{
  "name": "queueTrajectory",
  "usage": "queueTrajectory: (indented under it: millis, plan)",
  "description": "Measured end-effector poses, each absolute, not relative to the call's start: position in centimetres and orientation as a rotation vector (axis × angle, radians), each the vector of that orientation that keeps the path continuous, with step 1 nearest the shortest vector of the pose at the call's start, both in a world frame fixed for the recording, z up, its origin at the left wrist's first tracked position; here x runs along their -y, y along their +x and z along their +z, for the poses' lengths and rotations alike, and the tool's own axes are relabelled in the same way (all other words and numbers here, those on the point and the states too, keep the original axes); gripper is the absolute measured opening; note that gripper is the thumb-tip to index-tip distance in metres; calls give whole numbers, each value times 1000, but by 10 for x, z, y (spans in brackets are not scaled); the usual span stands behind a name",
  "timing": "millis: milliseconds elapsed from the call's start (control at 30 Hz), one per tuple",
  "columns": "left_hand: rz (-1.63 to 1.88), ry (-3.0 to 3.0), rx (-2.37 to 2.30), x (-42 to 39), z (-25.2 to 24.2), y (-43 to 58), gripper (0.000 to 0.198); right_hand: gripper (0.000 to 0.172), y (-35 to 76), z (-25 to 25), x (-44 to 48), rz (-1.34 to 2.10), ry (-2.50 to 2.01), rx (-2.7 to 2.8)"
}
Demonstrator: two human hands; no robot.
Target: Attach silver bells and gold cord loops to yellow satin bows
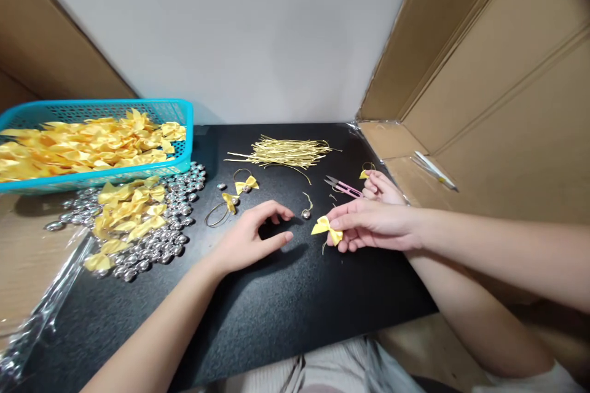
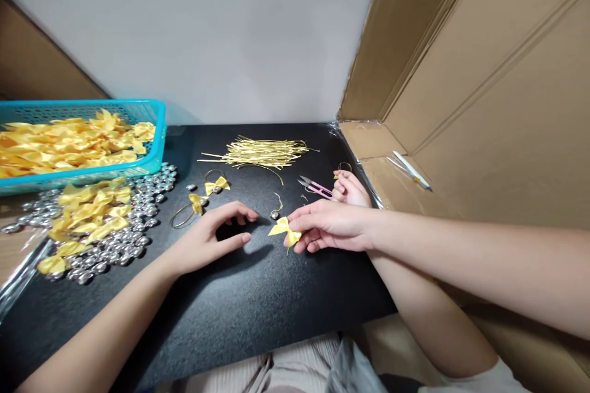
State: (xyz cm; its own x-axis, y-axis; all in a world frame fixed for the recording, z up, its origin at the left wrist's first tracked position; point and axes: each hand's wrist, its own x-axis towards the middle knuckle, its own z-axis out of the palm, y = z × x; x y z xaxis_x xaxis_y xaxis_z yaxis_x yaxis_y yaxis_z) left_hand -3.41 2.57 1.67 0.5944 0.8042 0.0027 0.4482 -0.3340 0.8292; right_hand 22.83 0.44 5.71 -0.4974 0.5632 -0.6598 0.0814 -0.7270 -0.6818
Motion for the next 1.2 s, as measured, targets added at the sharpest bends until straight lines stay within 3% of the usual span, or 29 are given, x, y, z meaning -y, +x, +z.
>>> queueTrajectory:
  millis: [167,300,533,867,1000,1200]
  plan:
    - [565,1615,-873,-17,22,0,36,20,232,59,-5,2266,-1399,984]
    - [479,1662,-901,-25,25,23,45,18,236,59,-6,2269,-1370,1054]
    - [321,1791,-779,-39,25,33,43,18,237,58,-6,2216,-1381,1090]
    - [672,1857,-888,-30,14,22,37,26,276,94,15,2191,-1213,1065]
    - [926,1846,-1162,-36,2,4,35,19,292,96,7,1989,-1101,1235]
    - [1127,1703,-1328,-44,-9,-5,35,21,303,84,-20,1665,-887,1409]
